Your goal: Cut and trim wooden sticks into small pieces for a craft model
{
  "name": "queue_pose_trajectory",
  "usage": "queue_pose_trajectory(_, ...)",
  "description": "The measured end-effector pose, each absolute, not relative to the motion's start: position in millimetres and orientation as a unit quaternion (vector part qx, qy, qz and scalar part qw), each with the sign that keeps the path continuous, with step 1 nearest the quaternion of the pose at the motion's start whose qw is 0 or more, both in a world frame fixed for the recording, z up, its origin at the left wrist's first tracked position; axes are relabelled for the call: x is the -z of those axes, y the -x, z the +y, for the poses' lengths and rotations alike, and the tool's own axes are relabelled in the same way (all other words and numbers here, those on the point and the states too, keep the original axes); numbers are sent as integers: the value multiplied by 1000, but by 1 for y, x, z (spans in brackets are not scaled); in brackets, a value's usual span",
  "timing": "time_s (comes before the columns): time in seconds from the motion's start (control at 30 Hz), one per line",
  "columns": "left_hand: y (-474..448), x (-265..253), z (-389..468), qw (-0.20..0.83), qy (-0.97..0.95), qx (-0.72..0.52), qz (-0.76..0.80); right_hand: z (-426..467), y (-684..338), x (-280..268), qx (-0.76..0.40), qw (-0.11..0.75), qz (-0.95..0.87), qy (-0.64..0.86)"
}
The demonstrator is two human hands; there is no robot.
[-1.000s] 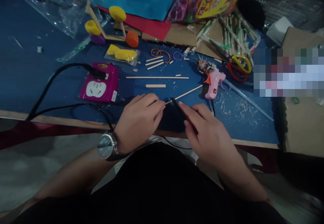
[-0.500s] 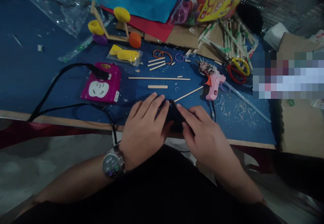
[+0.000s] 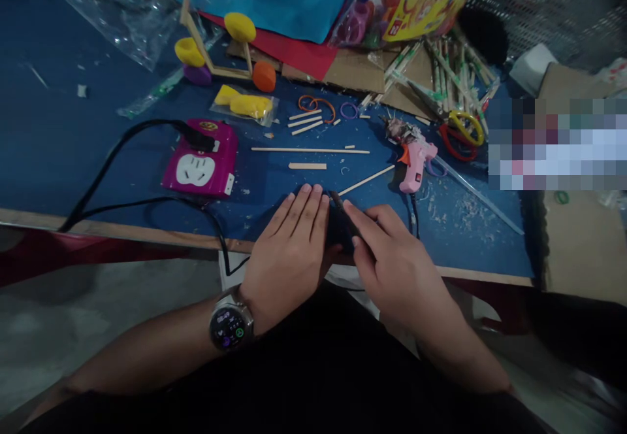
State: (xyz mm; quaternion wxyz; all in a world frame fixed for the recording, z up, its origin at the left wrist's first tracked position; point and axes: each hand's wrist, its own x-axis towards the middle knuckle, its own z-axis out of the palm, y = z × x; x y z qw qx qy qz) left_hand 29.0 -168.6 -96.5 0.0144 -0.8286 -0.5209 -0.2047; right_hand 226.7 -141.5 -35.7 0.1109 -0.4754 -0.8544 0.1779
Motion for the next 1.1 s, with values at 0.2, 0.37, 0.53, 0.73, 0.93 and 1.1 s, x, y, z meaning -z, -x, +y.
queue_pose_trajectory(0.2,-26,92,-167,0,828,213,-518,-142,-226,38,-171,119,-855,476)
queue_pose_trajectory(0.37,-22,82,-163,32,822,211,-528,-143,-227,40,-162,121,-854,480)
queue_pose_trajectory(0.53,-23,83,-161,70,827,202,-520,-145,-226,40,-158,125,-855,479)
queue_pose_trajectory(0.73,-26,86,-165,84,828,188,-522,-147,-226,41,-161,128,-852,482)
queue_pose_trajectory(0.93,-28,87,-167,93,828,178,-524,-145,-225,42,-160,131,-854,477)
queue_pose_trajectory(1.1,-28,88,-167,95,829,185,-520,-144,-223,43,-133,137,-861,472)
